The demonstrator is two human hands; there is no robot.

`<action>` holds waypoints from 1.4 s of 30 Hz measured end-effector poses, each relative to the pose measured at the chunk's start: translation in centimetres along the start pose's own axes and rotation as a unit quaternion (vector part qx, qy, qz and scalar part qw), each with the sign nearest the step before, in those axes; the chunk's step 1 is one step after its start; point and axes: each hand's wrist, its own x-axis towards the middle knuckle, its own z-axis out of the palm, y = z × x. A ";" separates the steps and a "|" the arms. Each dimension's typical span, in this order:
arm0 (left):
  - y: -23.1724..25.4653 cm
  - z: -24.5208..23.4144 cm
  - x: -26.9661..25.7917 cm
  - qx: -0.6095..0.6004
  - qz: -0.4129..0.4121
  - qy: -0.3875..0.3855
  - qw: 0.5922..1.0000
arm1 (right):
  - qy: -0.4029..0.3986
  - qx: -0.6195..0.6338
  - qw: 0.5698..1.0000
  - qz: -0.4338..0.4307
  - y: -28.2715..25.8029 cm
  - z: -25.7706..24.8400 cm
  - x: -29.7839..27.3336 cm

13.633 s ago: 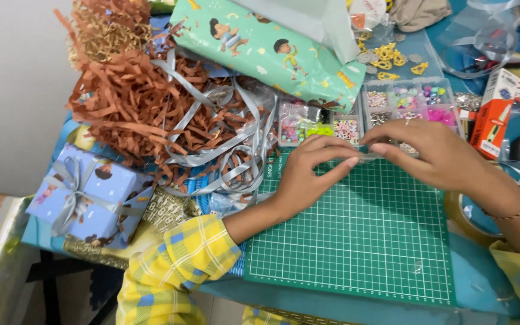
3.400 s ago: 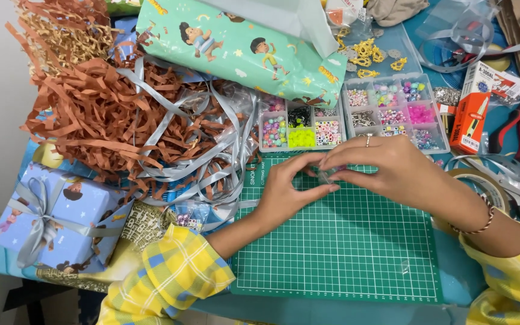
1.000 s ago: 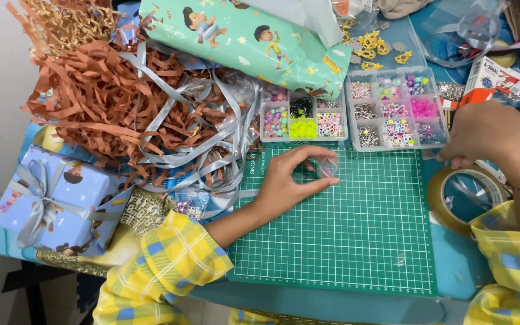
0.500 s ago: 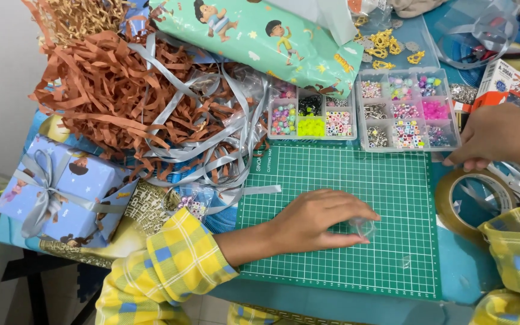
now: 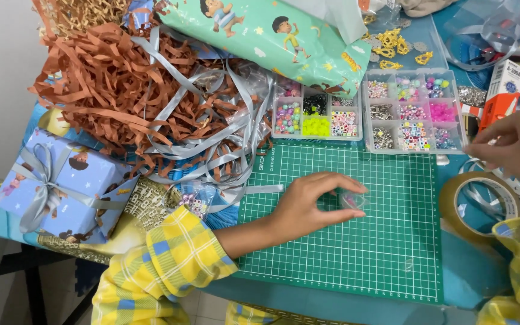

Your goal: Picking small decorative beads from a storage tray and placing them into a small plastic bag for packaging.

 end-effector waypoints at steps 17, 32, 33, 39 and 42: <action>0.0 -0.1 0.3 0.014 -0.052 0.001 0.999 | -0.058 0.020 0.967 -0.246 -10.6 -2.5 -7.8; 0.3 -0.2 0.5 -0.003 -0.073 -0.030 0.997 | 0.149 0.127 0.920 -0.339 -10.6 -4.1 -6.5; 0.3 -0.2 0.5 -0.001 -0.085 -0.030 0.996 | 0.174 0.149 0.902 -0.364 -11.4 -4.7 -6.3; -0.4 0.4 0.6 -0.040 -0.050 0.019 0.998 | 0.107 0.145 0.898 -0.402 -19.1 -3.4 -2.7; -0.6 0.4 0.6 -0.043 -0.053 0.015 0.998 | 0.113 0.121 0.886 -0.433 -22.1 -1.4 -0.2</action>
